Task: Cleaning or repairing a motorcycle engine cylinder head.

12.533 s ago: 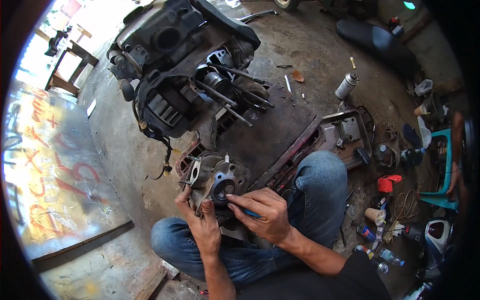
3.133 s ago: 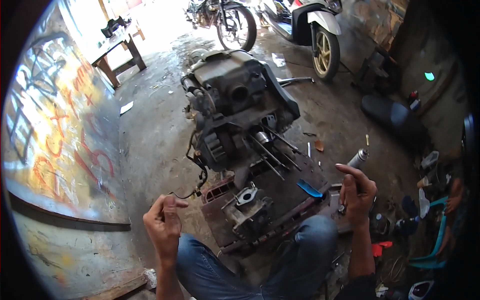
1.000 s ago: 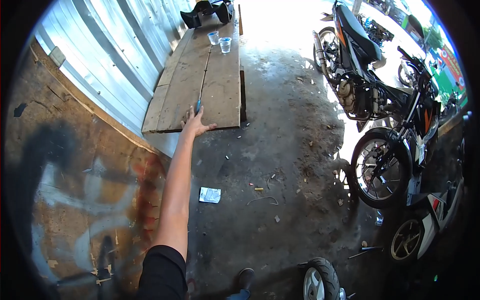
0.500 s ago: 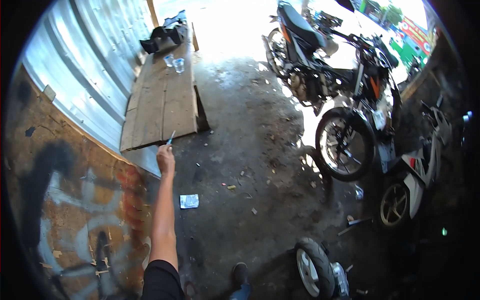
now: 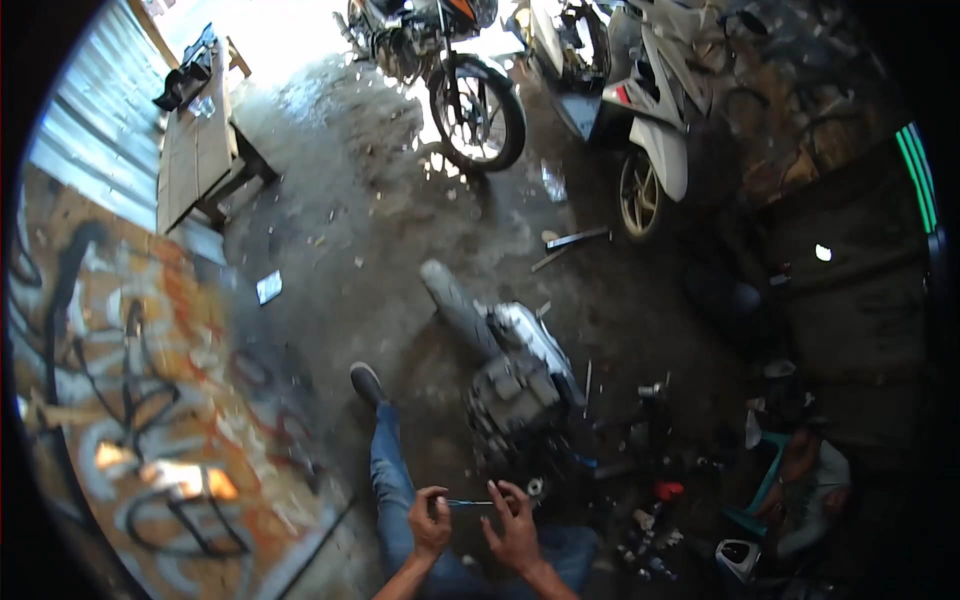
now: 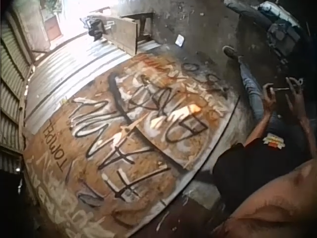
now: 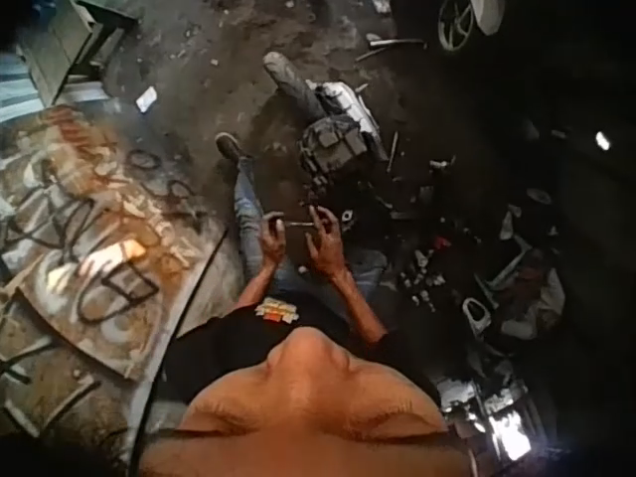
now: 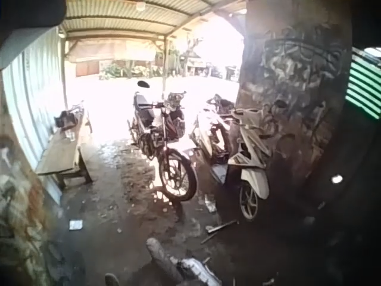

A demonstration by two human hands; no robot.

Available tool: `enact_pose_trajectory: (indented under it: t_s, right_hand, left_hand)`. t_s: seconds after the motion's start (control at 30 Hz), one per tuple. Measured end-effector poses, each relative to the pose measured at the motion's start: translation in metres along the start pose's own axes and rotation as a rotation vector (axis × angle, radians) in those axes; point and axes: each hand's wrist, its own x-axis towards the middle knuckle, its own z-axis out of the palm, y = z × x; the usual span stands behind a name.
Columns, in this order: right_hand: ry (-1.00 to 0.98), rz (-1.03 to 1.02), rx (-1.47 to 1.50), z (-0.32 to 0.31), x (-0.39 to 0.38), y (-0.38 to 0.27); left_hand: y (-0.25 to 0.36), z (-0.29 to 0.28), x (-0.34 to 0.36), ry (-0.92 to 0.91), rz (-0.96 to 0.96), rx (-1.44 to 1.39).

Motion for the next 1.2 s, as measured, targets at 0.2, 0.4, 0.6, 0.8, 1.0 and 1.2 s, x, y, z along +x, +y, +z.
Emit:
enact_pose_trajectory:
  t_s: [0.2,0.4,0.6,0.8,1.0,1.2]
  right_hand:
    - [-0.331,-0.106,-0.110,-0.116,-0.134,0.105]
    - [-0.212,0.643,0.123,-0.165,-0.231,0.165]
    - [0.134,0.614,0.273,-0.144,-0.241,0.244]
    - [0.115,0.371,0.113,-0.135,-0.205,0.306]
    - [0.040,0.231,0.464,-0.104,-0.134,0.388]
    - [-0.111,0.074,0.578,-0.076,-0.069,0.496]
  left_hand:
    - [0.071,0.087,-0.173,-0.253,0.080,-0.125]
    - [0.042,0.149,-0.223,-0.397,-0.092,-0.263]
    - [-0.075,0.175,-0.248,-0.178,-0.330,-0.061]
    - [-0.152,0.198,-0.275,-0.079,-0.332,0.001]
    - [-0.226,0.209,-0.223,0.070,-0.234,0.092]
    - [-0.199,0.198,-0.177,-0.106,-0.153,0.115]
